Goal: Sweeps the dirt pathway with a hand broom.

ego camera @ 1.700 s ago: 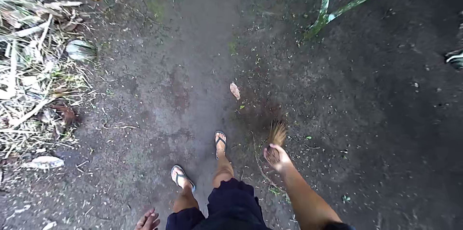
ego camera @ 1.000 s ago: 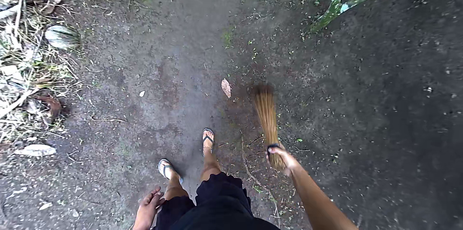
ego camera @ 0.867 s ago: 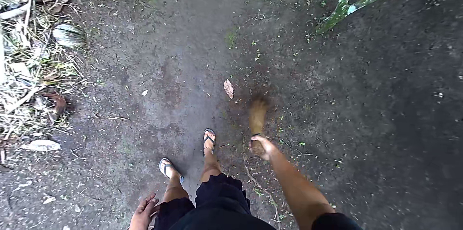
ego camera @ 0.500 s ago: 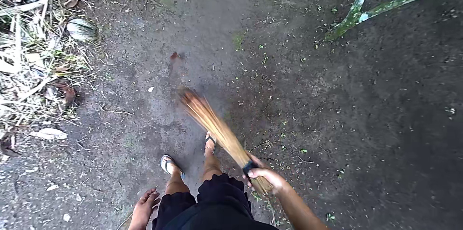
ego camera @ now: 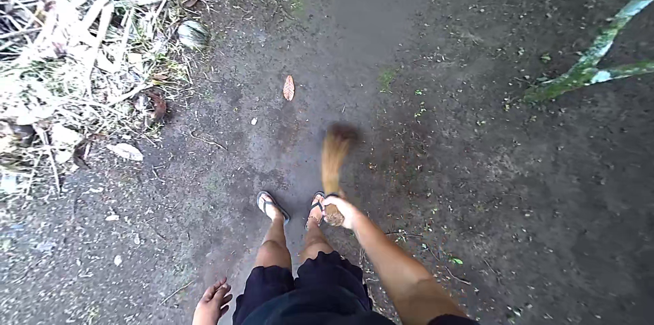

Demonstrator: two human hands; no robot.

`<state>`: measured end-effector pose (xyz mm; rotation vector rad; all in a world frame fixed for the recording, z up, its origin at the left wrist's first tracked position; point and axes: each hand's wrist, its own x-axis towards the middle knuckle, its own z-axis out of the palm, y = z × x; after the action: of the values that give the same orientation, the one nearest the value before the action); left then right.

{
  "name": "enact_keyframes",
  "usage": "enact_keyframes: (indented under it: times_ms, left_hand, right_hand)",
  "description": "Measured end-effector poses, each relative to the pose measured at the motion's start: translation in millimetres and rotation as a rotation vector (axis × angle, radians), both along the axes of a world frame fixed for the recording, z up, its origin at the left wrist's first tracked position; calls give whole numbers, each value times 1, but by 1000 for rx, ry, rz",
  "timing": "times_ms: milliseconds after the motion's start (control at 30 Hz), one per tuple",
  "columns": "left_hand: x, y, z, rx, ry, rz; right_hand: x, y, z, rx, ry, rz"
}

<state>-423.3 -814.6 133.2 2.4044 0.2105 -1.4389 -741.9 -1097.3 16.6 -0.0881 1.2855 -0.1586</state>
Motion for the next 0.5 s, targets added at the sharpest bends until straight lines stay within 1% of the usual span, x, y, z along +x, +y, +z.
enact_keyframes:
  times_ms: [67,167,233,300,367,400,433,500]
  left_hand:
    - [5,6,-5,24,12,25]
    - [15,1,-17,19,57,44]
    - [25,-9,-24,-4,85,48]
    - [36,-22,-33,-30,114,56]
    - [52,-32,-38,-47,144,61]
    - [62,-36,-39,-55,150,64]
    - [73,-39,-39,-69,147,74]
    - [98,-36,-35,-95,137,108]
  right_hand:
    - [19,6,14,24,-145,65]
    - [1,-7,54,-74,-228,102]
    - [-19,-15,86,-152,-188,137]
    - [-36,-22,108,-218,-89,128]
    - [-47,-37,114,-276,34,80]
    - [-47,-50,109,-301,92,52]
    - [-43,-68,100,-320,142,18]
    - [-18,-110,76,-315,247,-74]
